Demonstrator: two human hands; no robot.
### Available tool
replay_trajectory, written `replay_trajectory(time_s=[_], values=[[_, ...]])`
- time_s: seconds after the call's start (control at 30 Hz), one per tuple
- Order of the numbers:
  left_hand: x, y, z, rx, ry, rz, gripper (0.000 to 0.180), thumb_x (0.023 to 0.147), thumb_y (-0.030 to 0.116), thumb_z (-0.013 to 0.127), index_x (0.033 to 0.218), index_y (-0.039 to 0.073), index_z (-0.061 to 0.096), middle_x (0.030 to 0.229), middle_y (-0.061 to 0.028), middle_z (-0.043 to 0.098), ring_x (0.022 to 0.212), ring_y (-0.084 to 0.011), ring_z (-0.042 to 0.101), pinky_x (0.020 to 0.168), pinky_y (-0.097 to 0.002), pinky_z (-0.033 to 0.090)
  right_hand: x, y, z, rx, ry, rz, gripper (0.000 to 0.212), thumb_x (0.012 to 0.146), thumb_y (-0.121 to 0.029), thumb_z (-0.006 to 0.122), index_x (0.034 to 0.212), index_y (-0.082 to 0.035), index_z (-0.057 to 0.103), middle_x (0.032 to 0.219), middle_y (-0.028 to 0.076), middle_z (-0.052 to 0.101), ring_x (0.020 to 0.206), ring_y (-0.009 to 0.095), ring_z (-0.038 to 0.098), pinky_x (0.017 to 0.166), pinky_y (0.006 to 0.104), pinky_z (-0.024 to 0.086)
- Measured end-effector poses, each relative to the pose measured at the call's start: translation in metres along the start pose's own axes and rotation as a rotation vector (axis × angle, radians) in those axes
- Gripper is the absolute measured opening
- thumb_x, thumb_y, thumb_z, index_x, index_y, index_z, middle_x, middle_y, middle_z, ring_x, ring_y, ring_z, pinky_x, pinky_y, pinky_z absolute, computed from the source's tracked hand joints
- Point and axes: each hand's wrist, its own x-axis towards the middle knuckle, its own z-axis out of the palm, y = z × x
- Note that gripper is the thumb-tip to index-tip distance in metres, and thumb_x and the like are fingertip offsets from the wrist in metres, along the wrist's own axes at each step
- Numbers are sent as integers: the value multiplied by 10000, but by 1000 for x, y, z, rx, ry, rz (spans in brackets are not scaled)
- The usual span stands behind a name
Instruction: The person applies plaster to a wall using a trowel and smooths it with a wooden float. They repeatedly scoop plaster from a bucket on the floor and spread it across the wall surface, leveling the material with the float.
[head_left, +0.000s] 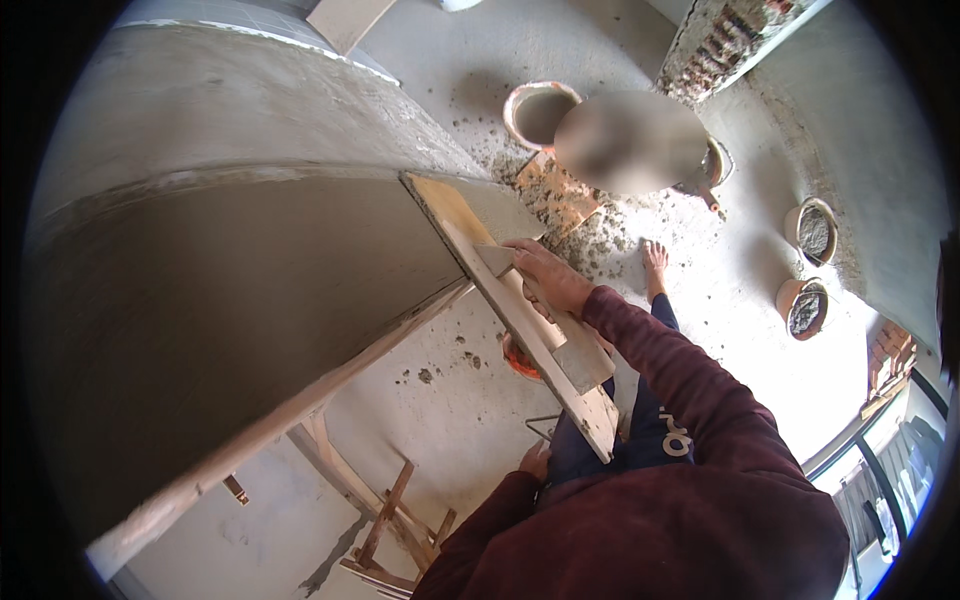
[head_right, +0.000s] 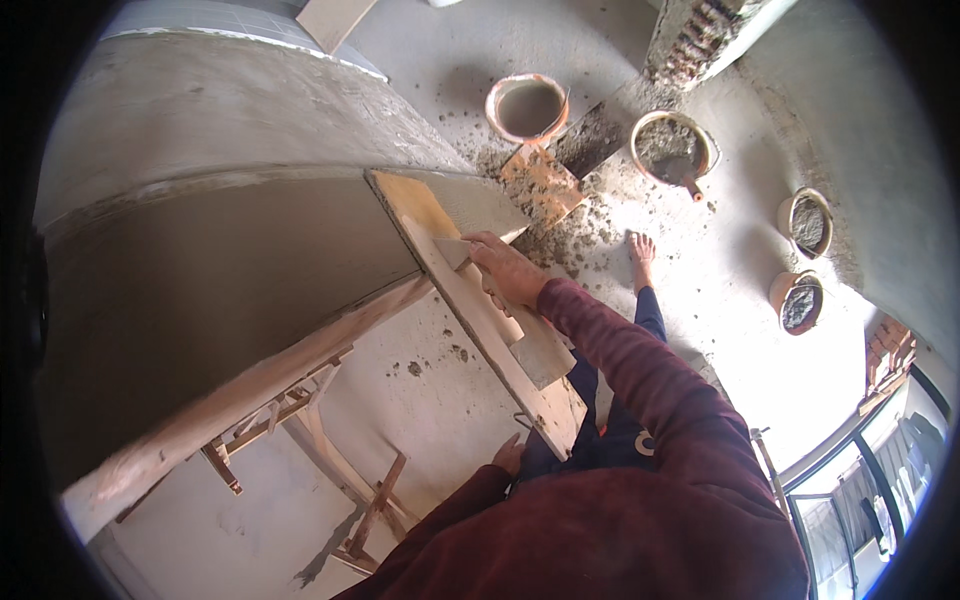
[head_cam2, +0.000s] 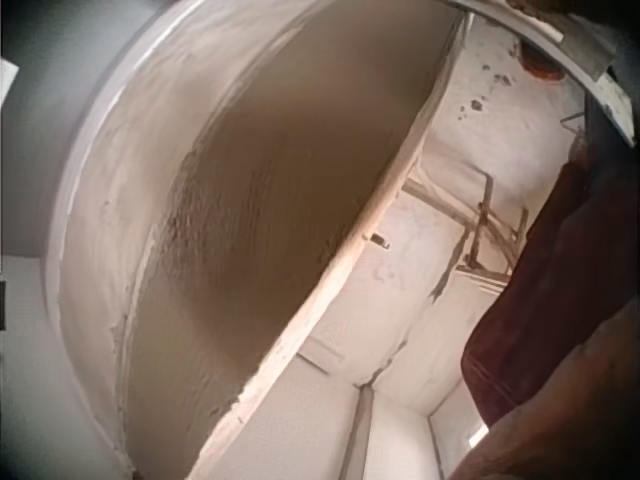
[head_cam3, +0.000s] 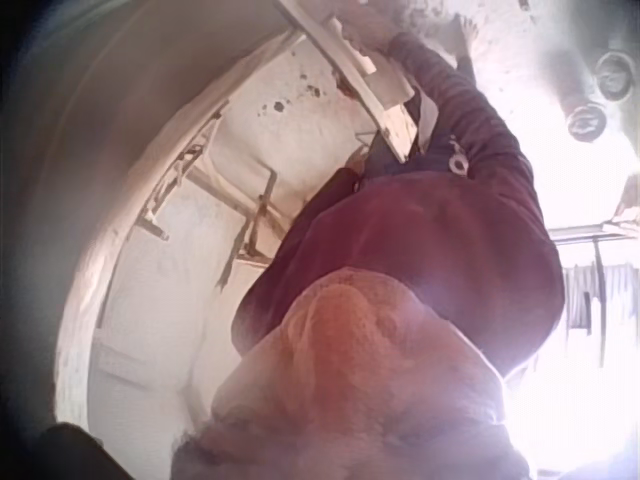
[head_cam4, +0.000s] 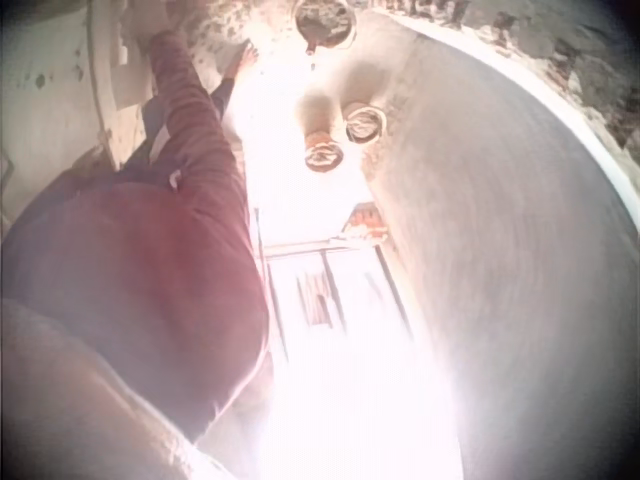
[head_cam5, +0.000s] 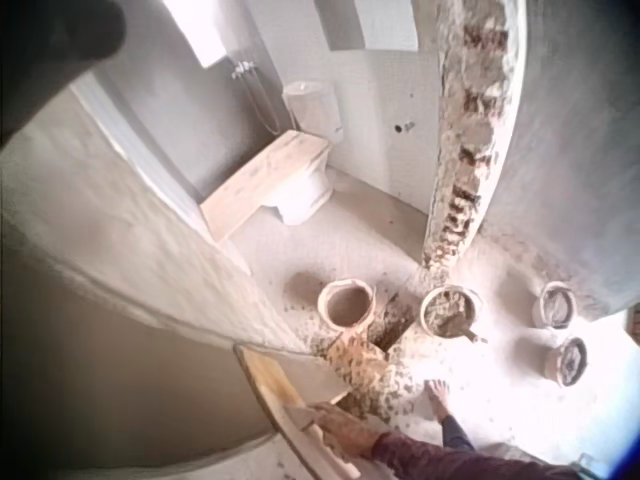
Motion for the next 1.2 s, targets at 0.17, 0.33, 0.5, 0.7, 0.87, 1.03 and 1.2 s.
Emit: replay_trajectory(time_s=[0.17,0.33,0.5,0.7,0.87,1.03,1.2], values=[[4,-70,-49,91,348,101,655,793,219,632,1382,-15,466,1405,-264,465,1337,-379,411,1136,-414,309,-43,-62,34,-41,-48,-93,433,1041,-355,332,1416,-143,379,716,7,486,528,74,465,473,238,431],[-47,13,-119,131,962,353,781,654,29,641,1391,-52,394,1421,-247,405,1373,-396,314,1165,-481,221,-67,-114,66,-173,-121,-458,496,1037,-387,344,1419,-71,368,933,84,514,557,100,527,530,264,487],[-192,204,-201,387,1491,1042,861,876,506,628,1477,-4,281,1515,-278,258,1423,-431,224,1139,-600,207,-109,-237,92,-161,-183,-704,517,1046,-442,324,1405,-72,368,945,140,587,470,118,542,495,262,530],[-306,339,-238,840,1772,1145,1148,754,690,674,1551,94,101,1589,-247,42,1458,-475,20,1128,-660,122,-95,-260,-31,-141,99,-643,490,1030,-463,376,1397,-138,380,678,47,523,472,107,510,395,254,459],[-285,370,-253,1125,1741,1015,1349,667,789,662,1537,66,-73,1561,-303,-120,1436,-491,-136,1096,-694,-67,-37,-103,-86,-198,315,-141,677,864,-318,693,1434,-137,377,706,47,533,514,129,512,458,313,458],[-260,375,-255,957,1938,716,1556,559,715,801,1466,-45,-210,1512,-297,-291,1427,-399,-244,1149,-571,-82,42,46,-123,-95,277,118,734,775,-87,650,1443,-172,359,681,43,528,466,124,481,405,310,424],[-226,391,-255,761,1859,812,1612,516,629,868,1429,-41,-279,1504,-280,-270,1435,-367,-168,1160,-546,-9,116,108,-136,38,160,223,751,755,-27,605,1439,-210,353,604,14,474,429,118,452,377,294,383]])
